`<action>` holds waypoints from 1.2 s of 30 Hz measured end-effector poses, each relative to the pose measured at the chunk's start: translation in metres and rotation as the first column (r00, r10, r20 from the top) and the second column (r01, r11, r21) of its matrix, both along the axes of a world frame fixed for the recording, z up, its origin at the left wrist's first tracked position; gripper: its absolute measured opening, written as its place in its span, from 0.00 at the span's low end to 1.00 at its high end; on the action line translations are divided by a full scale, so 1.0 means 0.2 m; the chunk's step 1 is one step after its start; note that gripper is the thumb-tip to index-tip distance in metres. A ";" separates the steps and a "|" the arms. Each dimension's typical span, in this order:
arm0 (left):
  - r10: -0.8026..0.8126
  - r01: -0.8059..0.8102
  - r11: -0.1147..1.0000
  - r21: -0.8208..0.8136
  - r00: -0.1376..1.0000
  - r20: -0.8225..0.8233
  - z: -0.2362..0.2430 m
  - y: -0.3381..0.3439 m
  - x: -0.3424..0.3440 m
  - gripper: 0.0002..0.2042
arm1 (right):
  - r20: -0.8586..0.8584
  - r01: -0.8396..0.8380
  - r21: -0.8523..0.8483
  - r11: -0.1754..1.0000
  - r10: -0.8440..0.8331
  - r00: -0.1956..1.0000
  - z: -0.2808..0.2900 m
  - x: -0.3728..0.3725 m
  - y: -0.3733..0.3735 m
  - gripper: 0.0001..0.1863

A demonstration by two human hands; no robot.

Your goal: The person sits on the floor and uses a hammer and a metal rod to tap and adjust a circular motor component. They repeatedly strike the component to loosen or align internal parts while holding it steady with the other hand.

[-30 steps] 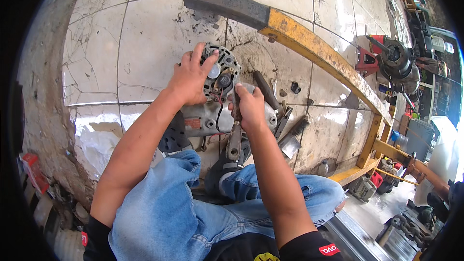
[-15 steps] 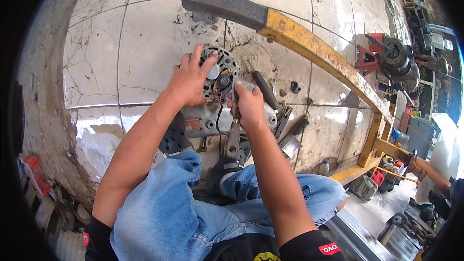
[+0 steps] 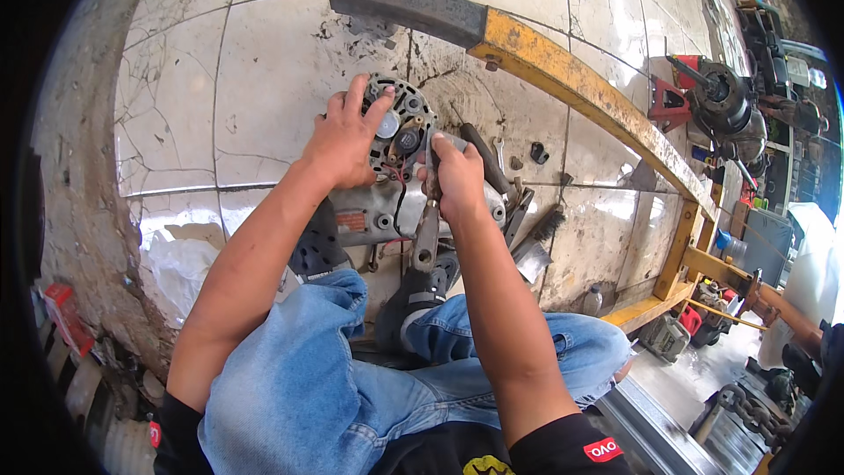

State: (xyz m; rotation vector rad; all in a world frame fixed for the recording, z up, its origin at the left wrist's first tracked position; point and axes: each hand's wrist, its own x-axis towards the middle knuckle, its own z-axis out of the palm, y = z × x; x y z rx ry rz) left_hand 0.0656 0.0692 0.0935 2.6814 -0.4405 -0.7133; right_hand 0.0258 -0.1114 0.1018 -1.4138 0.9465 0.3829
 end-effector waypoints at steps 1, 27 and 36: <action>-0.001 0.000 1.000 0.005 1.000 0.006 0.00 0.00 0.01 0.59 | -0.004 -0.007 -0.003 1.000 0.007 1.000 0.01 0.00 0.01 0.11; -0.040 0.041 0.999 0.013 0.999 -0.010 0.02 0.02 0.02 0.59 | -0.060 -0.170 -0.035 0.985 0.167 0.984 0.03 -0.01 -0.07 0.17; -0.063 0.063 0.998 0.025 0.998 -0.009 0.01 0.02 0.03 0.59 | -0.059 -0.190 -0.062 0.980 0.186 0.981 0.06 0.04 -0.04 0.16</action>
